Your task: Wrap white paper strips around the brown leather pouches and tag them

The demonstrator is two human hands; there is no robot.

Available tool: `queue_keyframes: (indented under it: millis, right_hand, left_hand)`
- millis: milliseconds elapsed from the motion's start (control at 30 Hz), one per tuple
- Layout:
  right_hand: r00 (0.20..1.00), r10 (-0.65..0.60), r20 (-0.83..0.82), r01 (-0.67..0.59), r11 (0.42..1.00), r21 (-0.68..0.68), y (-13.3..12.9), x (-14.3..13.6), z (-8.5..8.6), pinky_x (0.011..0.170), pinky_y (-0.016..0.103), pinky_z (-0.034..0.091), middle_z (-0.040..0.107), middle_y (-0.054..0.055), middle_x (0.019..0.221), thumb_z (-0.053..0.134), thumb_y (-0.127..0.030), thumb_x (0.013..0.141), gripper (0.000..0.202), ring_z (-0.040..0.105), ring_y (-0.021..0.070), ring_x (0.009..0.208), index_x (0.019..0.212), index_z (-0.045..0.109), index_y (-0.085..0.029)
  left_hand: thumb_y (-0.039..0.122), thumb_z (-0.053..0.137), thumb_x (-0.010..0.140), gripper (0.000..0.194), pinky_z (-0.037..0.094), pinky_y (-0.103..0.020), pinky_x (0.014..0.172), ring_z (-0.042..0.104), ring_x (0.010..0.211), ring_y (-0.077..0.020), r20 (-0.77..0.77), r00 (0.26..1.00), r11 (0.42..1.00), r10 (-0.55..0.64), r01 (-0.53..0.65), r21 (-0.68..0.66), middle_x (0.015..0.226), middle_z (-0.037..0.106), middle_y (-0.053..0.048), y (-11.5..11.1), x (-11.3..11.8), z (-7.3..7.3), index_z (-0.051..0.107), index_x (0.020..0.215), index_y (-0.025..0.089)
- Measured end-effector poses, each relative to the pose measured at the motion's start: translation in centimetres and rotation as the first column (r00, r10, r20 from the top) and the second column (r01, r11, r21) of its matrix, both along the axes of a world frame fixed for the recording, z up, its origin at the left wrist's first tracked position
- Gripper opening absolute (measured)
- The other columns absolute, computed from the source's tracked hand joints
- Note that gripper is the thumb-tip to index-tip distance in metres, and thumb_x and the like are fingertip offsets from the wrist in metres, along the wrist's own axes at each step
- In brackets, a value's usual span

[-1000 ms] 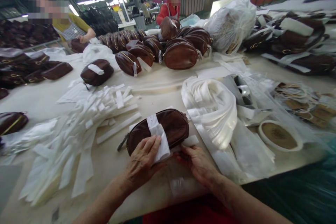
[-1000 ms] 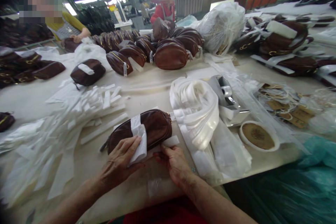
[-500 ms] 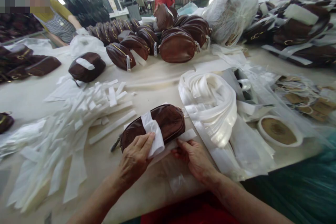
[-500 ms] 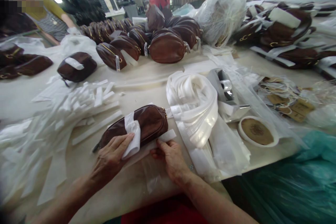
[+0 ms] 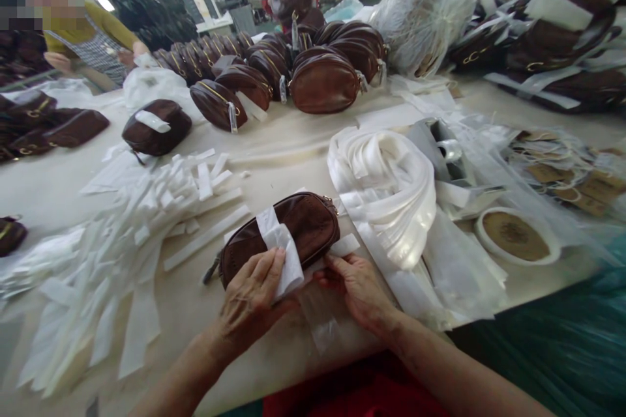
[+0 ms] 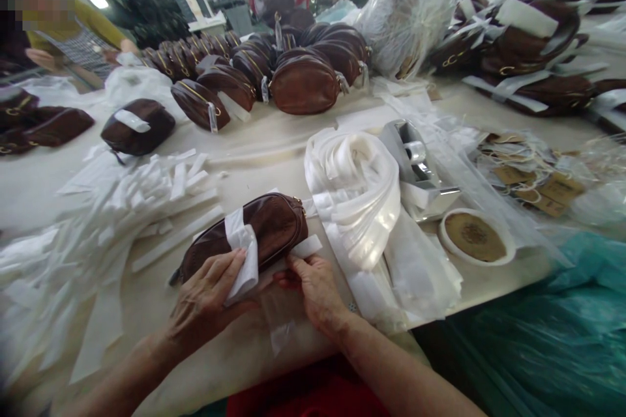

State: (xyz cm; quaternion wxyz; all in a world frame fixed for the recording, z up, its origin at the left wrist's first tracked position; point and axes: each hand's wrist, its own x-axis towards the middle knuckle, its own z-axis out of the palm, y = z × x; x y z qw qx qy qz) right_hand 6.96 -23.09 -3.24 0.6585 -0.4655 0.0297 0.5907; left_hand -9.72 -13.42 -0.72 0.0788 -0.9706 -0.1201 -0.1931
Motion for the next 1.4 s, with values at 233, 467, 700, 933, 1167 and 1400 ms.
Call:
queue_keyframes:
  millis: [233, 467, 700, 933, 1167, 1400]
  right_hand:
    - [0.989, 0.124, 0.075, -0.125, 0.992, 0.004, 0.2, 1.0, 0.0, 0.053, 0.023, 0.049, 0.066, 0.0, 0.062, 0.075, -0.036, 0.058, 0.026, 0.06, 0.0123, 0.052, 0.07, 0.065, -0.016]
    - [0.228, 0.197, 0.953, -0.299, 0.946, -0.124, -3.3, 3.1, -0.2, 0.054, 0.028, 0.05, 0.066, 0.004, 0.066, 0.058, -0.026, 0.079, 0.011, 0.062, 0.0176, 0.058, 0.076, 0.065, -0.018]
    - [-0.7, -0.323, 0.637, -0.469, 0.881, -0.069, -0.4, 5.0, 0.4, 0.102, 0.051, 0.035, 0.059, 0.014, 0.123, 0.044, -0.005, 0.086, 0.039, 0.047, 0.0275, 0.122, 0.123, 0.054, -0.014]
    - [-0.687, -0.458, 0.564, -0.612, 0.783, -0.109, 1.5, 6.7, 0.9, 0.094, 0.042, 0.043, 0.067, 0.011, 0.102, 0.047, -0.004, 0.086, 0.024, 0.057, 0.0221, 0.1, 0.105, 0.062, -0.01]
    - [-0.687, -0.534, 0.492, -0.663, 0.738, -0.125, 2.5, 6.8, 0.9, 0.084, 0.037, 0.047, 0.066, 0.011, 0.09, 0.046, -0.004, 0.087, 0.02, 0.057, 0.0208, 0.089, 0.095, 0.063, -0.01]
    - [-0.697, -0.593, 0.402, -0.695, 0.696, -0.179, 3.8, 6.8, 0.8, 0.067, 0.031, 0.042, 0.056, 0.006, 0.068, 0.043, -0.006, 0.088, 0.023, 0.048, 0.017, 0.068, 0.073, 0.059, -0.014]
  left_hand:
    - [0.03, 0.057, 0.087, 0.056, 0.051, -0.042, 0.084, 0.055, 0.099, -0.0297, 0.063, 0.997, 0.999, 0.035, -0.036, 0.014, 0.11, 0.057, -0.019, -0.4, 0.2, -0.9, 0.039, 0.132, 0.004]
    - [0.032, 0.051, 0.09, 0.048, 0.052, -0.042, 0.085, 0.053, 0.102, -0.0295, 0.073, 0.994, 0.997, 0.078, -0.077, -0.018, 0.11, 0.057, -0.02, -0.7, 0.0, -1.3, 0.044, 0.126, 0.001]
    - [0.034, 0.05, 0.089, 0.05, 0.051, -0.042, 0.085, 0.053, 0.1, -0.0301, 0.088, 0.993, 0.997, 0.083, -0.082, -0.014, 0.11, 0.056, -0.021, -0.7, 0.0, -1.5, 0.046, 0.123, -0.001]
    - [0.02, 0.045, 0.088, 0.048, 0.051, -0.041, 0.086, 0.053, 0.105, -0.0284, 0.091, 0.994, 0.998, 0.054, -0.055, 0.007, 0.11, 0.057, -0.02, -0.9, 0.0, -1.4, 0.038, 0.132, 0.001]
    - [0.009, 0.043, 0.086, 0.037, 0.052, -0.039, 0.085, 0.054, 0.103, -0.027, 0.079, 0.993, 0.996, 0.083, -0.084, 0.017, 0.109, 0.057, -0.019, -0.8, 0.1, -1.6, 0.047, 0.122, 0.001]
    - [0.004, 0.036, 0.087, 0.036, 0.051, -0.036, 0.085, 0.056, 0.102, -0.0241, 0.06, 0.994, 0.994, 0.095, -0.099, 0.056, 0.109, 0.059, -0.018, -0.8, 0.3, -1.7, 0.047, 0.121, 0.001]
